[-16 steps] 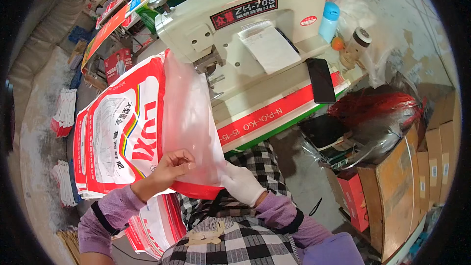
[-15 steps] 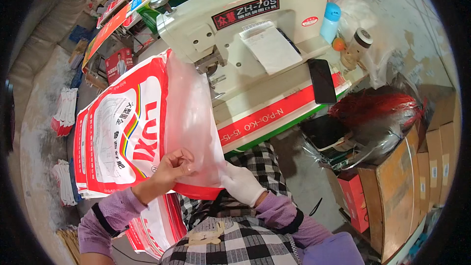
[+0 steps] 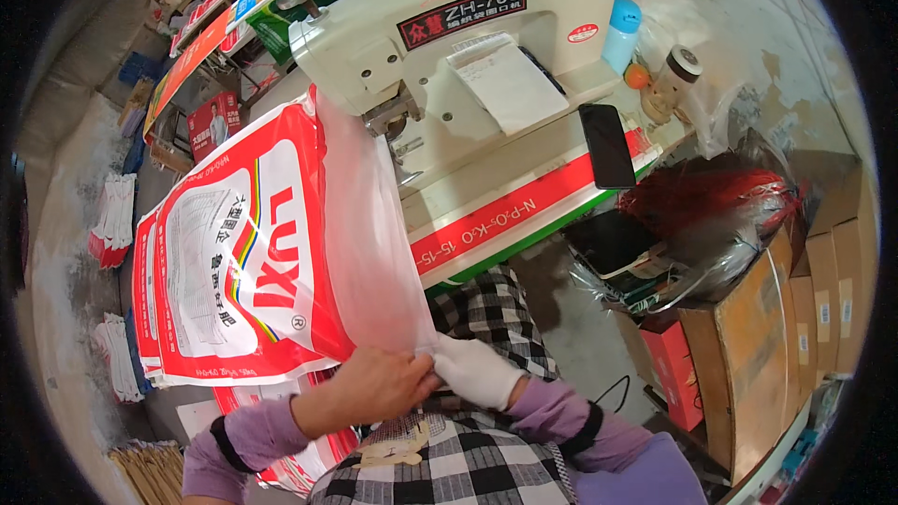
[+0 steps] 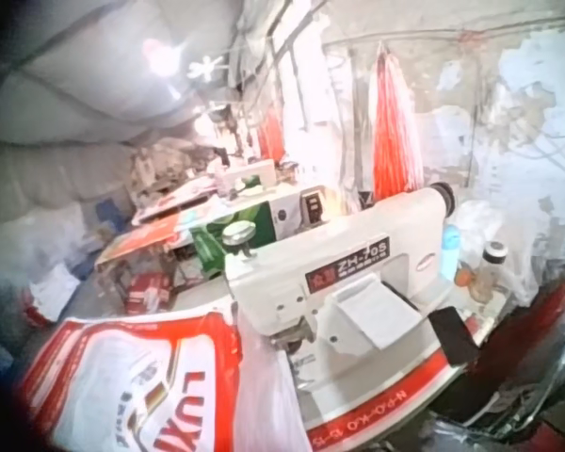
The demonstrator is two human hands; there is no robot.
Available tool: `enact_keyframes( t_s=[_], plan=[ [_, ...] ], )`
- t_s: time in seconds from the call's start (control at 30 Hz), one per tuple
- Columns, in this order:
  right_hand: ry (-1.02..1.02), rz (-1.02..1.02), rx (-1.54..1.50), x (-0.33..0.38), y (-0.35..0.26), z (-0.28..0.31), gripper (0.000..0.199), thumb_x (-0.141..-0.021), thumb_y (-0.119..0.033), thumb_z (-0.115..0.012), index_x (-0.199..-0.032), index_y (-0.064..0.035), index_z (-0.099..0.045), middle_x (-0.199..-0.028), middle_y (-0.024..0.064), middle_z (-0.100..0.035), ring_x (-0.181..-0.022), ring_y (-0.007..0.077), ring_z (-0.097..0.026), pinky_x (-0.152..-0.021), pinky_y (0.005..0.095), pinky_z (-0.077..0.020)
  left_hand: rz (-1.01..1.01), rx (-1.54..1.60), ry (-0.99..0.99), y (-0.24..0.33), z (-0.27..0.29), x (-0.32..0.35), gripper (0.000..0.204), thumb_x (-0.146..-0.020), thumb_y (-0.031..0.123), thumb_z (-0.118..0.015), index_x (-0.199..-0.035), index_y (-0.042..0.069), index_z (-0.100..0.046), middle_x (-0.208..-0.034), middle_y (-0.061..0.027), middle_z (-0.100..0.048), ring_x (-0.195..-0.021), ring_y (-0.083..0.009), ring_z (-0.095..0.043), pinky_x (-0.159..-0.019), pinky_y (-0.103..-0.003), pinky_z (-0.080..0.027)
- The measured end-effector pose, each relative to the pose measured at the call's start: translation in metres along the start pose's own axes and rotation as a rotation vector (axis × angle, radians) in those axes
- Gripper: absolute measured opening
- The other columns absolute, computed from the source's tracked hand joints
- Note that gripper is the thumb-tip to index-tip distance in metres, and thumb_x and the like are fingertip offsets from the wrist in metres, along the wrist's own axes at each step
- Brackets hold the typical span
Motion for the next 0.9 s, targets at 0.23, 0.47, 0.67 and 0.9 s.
enact_keyframes(
  t_s=[0.23, 0.47, 0.67, 0.9],
  plan=[
    [0.322, -0.366, 0.602, -0.145, 0.005, 0.076, 0.064, -0.089, -0.024, -0.049, -0.145, 0.0003, -0.028, -0.082, 0.0206, -0.069, -0.075, 0.0362, -0.069, -0.068, 0.0497, -0.0525, -0.154, -0.263, -0.154, 0.031, -0.014, -0.025, 0.019, -0.089, 0.021, -0.056, -0.09, 0.002, -0.057, -0.065, -0.0103, -0.062, -0.06, -0.0305, -0.065, -0.053, -0.039, -0.05],
    [0.257, -0.333, 0.651, -0.103, 0.013, 0.015, 0.075, -0.087, -0.012, -0.047, -0.153, -0.0073, -0.012, -0.064, 0.0124, -0.067, -0.053, 0.0321, -0.065, -0.053, 0.0485, -0.0516, -0.37, -0.504, 0.005, -0.144, 0.136, 0.007, 0.017, -0.078, 0.016, -0.064, -0.092, 0.013, -0.071, -0.087, -0.0071, -0.067, -0.086, -0.0308, -0.063, -0.081, -0.044, -0.047],
    [0.243, -0.359, 0.75, -0.211, 0.039, 0.058, 0.069, -0.089, -0.016, -0.053, -0.149, -0.0024, -0.024, -0.078, 0.0115, -0.071, -0.07, 0.0292, -0.07, -0.055, 0.042, -0.0534, 0.042, -0.383, 0.036, -0.073, 0.223, 0.049, 0.024, -0.087, 0.027, -0.057, -0.083, 0.009, -0.072, -0.083, -0.0037, -0.069, -0.079, -0.0263, -0.059, -0.077, -0.043, -0.044],
    [0.345, -0.391, 0.571, -0.246, 0.04, 0.071, 0.06, -0.087, -0.023, -0.055, -0.144, -0.0075, -0.042, -0.08, 0.0068, -0.074, -0.072, 0.0254, -0.072, -0.058, 0.0432, -0.0552, -0.325, -0.255, 0.363, -0.004, 0.129, -0.018, 0.033, -0.082, 0.021, -0.062, -0.115, 0.015, -0.066, -0.085, -0.0053, -0.067, -0.08, -0.0193, -0.066, -0.082, -0.035, -0.05]
  ],
)
Point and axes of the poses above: each hand's wrist, its own x-axis away from the middle knuckle, its own z-axis out of the back of the hand, y = z × x, the point moved 9 cm from there along -x, towards the middle knuckle
